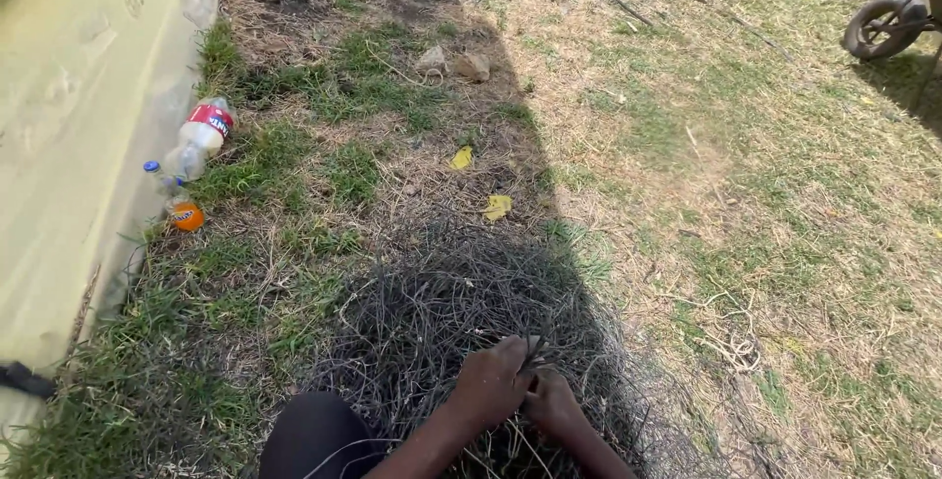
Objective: Cutting dried vines into smaller pieces using scissors while sitting on the ground
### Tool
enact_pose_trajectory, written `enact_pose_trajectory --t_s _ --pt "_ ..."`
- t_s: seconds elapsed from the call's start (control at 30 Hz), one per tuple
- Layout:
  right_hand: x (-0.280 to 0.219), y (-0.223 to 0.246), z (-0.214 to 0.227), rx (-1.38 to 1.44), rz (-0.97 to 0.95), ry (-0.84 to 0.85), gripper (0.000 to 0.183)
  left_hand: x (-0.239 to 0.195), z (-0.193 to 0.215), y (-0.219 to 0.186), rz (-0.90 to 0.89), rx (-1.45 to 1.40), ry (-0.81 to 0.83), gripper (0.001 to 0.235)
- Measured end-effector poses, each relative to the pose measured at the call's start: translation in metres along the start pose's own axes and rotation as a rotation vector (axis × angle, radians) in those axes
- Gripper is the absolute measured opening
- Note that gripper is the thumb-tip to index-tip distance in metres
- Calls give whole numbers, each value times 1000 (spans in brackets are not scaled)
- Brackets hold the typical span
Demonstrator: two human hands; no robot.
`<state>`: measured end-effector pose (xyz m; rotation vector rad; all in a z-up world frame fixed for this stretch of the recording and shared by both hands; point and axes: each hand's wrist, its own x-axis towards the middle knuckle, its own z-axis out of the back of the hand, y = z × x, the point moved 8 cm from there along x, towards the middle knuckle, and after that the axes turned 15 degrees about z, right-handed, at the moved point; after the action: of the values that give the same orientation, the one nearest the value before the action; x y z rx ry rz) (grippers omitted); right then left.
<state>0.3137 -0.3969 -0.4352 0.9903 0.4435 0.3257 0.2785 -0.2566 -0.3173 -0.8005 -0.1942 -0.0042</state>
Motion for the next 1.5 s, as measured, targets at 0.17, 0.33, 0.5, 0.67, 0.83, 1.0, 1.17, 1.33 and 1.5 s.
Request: enact_pose_trajectory --t_s 0.17,0.33,0.5,0.67,0.83,1.0,1.17,1.33,1.5 --pt "-24 39 7 124 -99 47 34 -1 5 -10 1 -40 46 53" --pt "-33 59 12 -29 29 112 33 -2 7 -11 91 -75 119 22" --pt "-38 56 18 119 74 29 31 -1 37 -16 229 -215 146 34" --pt "-42 53 23 292 90 -43 44 -6 35 0 389 -478 221 40" --pt "-36 85 79 454 165 -239 41 -11 29 4 558 -563 211 39" --pt "-42 88 170 272 103 -563 52 -8 48 17 681 -770 117 41" --pt "-37 35 187 125 -33 -684 72 -8 47 26 650 -924 106 47" --pt "10 -57 138 -265 -214 -448 76 -18 36 15 682 -872 168 43" --pt "-27 106 121 258 86 -347 60 -16 44 -4 690 -684 220 44"
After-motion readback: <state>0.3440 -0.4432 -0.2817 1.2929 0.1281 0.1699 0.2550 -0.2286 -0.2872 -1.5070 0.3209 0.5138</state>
